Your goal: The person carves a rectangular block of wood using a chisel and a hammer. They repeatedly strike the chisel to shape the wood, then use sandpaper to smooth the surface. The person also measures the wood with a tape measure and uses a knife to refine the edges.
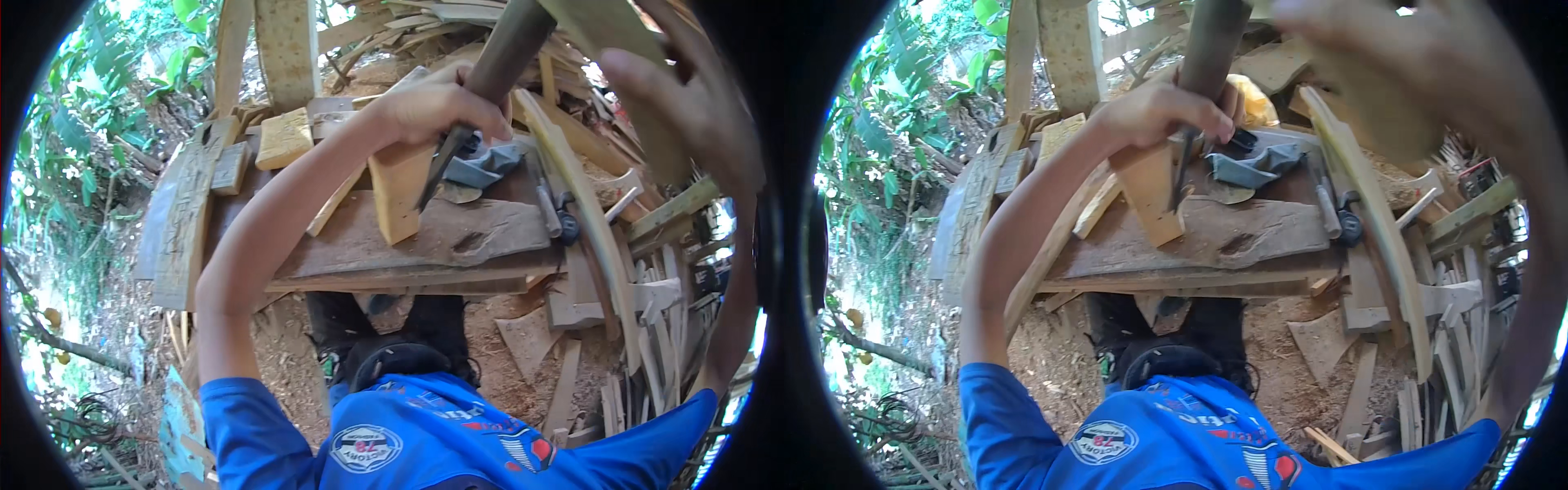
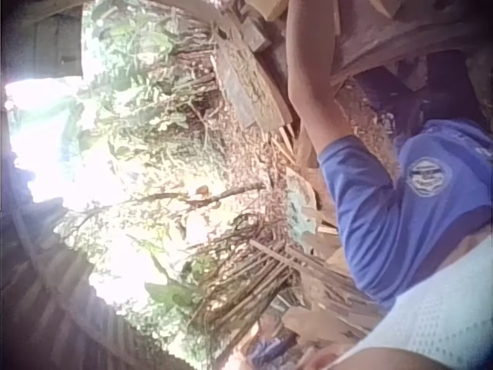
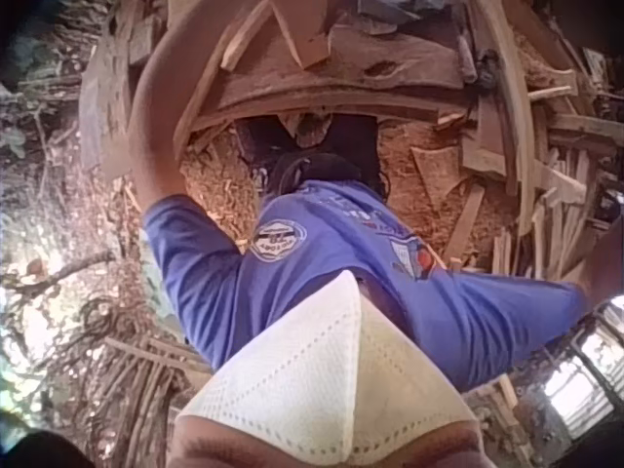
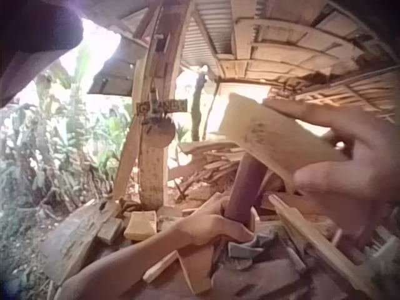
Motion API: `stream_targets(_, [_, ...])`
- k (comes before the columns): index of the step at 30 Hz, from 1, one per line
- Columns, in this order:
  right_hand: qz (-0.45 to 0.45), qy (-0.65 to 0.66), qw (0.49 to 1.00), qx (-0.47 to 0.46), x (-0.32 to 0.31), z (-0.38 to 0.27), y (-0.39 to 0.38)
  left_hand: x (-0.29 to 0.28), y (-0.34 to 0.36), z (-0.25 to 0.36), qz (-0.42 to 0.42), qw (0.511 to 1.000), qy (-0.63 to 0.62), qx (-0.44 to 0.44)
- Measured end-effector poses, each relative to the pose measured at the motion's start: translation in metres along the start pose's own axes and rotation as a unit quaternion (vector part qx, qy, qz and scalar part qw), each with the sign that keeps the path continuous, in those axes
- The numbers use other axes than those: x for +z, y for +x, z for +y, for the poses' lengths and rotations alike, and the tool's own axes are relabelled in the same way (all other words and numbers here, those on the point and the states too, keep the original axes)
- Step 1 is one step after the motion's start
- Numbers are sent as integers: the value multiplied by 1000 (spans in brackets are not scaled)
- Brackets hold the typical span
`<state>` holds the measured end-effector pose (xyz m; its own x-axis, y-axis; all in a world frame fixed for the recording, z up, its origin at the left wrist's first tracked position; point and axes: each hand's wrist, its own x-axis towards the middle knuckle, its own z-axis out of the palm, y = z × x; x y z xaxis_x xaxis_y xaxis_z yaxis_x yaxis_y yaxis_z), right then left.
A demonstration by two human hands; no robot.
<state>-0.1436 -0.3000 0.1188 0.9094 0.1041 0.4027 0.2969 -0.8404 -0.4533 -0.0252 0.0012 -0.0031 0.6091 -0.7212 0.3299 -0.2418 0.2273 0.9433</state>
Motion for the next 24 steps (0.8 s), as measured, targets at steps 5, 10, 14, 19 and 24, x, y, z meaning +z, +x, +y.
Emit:
stream_targets(5, [9, 33, 999, 20, 12, 17, 3, -8, -2, 4, -13, 999, -12, 44])
stream_targets(10, [-74, -91, 993, 27, 153, 60, -19, -6, -8, 2, 14, 999, 24, 39])
stream_targets(14, [-77, -110, 986, 99, 228, 104, -45, 6, 4, 2, 14, 999, 38, 36])
stream_targets(19, [74, 7, 984, -165, 228, 87, -7, 10, -1, 2, 83, 993, 81, 15])
stream_targets(24, [72, 329, 926, -170, 152, -48, 72, 21, 4, 10, 175, 967, 170, -72])
